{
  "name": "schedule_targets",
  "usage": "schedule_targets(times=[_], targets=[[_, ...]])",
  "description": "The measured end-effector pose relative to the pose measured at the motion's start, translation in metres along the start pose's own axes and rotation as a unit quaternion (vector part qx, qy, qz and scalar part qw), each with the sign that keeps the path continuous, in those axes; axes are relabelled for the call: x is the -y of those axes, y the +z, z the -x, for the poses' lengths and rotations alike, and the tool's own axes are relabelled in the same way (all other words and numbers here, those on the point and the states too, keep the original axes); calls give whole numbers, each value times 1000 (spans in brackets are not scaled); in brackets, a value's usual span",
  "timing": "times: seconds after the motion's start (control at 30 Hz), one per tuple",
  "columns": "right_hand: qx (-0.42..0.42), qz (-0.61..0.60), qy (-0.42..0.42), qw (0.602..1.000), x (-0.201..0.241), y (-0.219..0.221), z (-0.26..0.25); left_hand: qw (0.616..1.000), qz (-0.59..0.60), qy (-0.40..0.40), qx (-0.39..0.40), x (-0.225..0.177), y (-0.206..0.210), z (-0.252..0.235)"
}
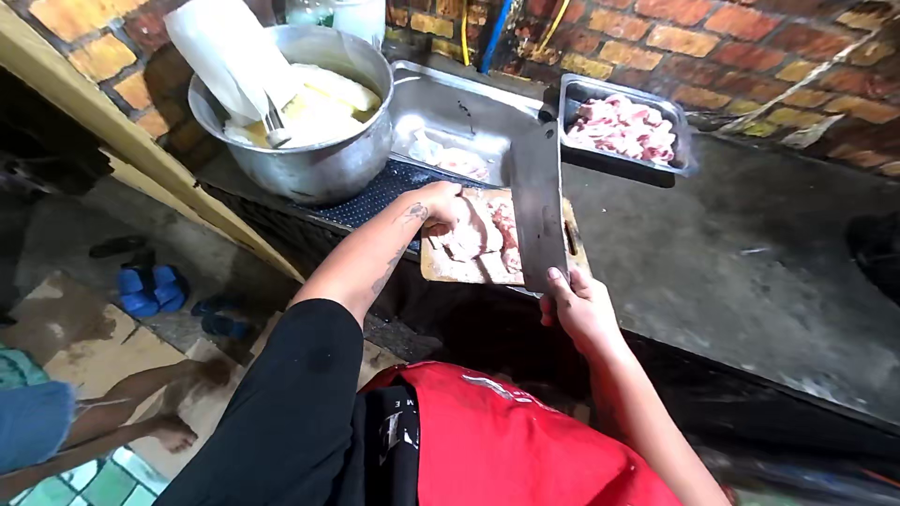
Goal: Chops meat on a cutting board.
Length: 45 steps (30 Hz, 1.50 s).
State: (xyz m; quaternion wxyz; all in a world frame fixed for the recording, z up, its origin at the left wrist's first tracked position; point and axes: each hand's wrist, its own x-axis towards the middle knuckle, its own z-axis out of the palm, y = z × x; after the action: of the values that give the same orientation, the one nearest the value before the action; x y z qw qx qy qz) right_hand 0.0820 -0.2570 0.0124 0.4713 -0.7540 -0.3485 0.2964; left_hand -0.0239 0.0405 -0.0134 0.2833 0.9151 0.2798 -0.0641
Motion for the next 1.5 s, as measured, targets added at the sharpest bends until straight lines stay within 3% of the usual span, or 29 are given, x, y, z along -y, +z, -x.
schedule_targets(times=[0.1, 0.23, 0.3, 0.37, 0.47, 0.57, 0.7, 0.87, 1.0, 1.17, 1.27, 1.33, 1.43, 1.5], targets=[[-9, -1, 15, 1000, -3, -4, 3, 999, 31, -36, 2, -4, 3, 5], [-21, -9, 27, 999, -1, -6, 1, 978, 194, -72, -11, -14, 7, 27], [-25, -18, 22, 999, 1, -6, -2, 932, 351, -85, -31, -24, 14, 45], [-23, -29, 12, 999, 5, -3, -6, 862, 487, -118, -81, -39, 24, 63], [-17, -34, 1, 999, 11, 5, -13, 782, 584, -161, -148, -48, 53, 82], [-9, 7, -18, 1000, 19, 16, -19, 805, 541, -186, -158, -33, 85, 96], [2, 104, -38, 994, 24, 34, -29, 850, 457, -190, -182, -32, 92, 116], [-7, 241, -79, 967, 27, 57, -41, 845, 452, -153, -240, -26, 105, 114], [26, 379, -34, 924, 25, 72, -50, 847, 464, -143, -217, -18, 105, 109], [43, 362, -17, 931, 22, 69, -55, 852, 465, -132, -202, -14, 102, 108], [-13, 321, -82, 943, 48, 57, -49, 859, 453, -128, -200, -13, 102, 108], [-84, 279, -176, 940, 75, 46, -41, 862, 453, -130, -186, -13, 100, 109], [-189, 163, -361, 899, 121, 32, -33, 867, 446, -94, -202, -7, 107, 108], [-210, 113, -418, 877, 138, 33, -33, 865, 450, -89, -201, -6, 107, 108]])
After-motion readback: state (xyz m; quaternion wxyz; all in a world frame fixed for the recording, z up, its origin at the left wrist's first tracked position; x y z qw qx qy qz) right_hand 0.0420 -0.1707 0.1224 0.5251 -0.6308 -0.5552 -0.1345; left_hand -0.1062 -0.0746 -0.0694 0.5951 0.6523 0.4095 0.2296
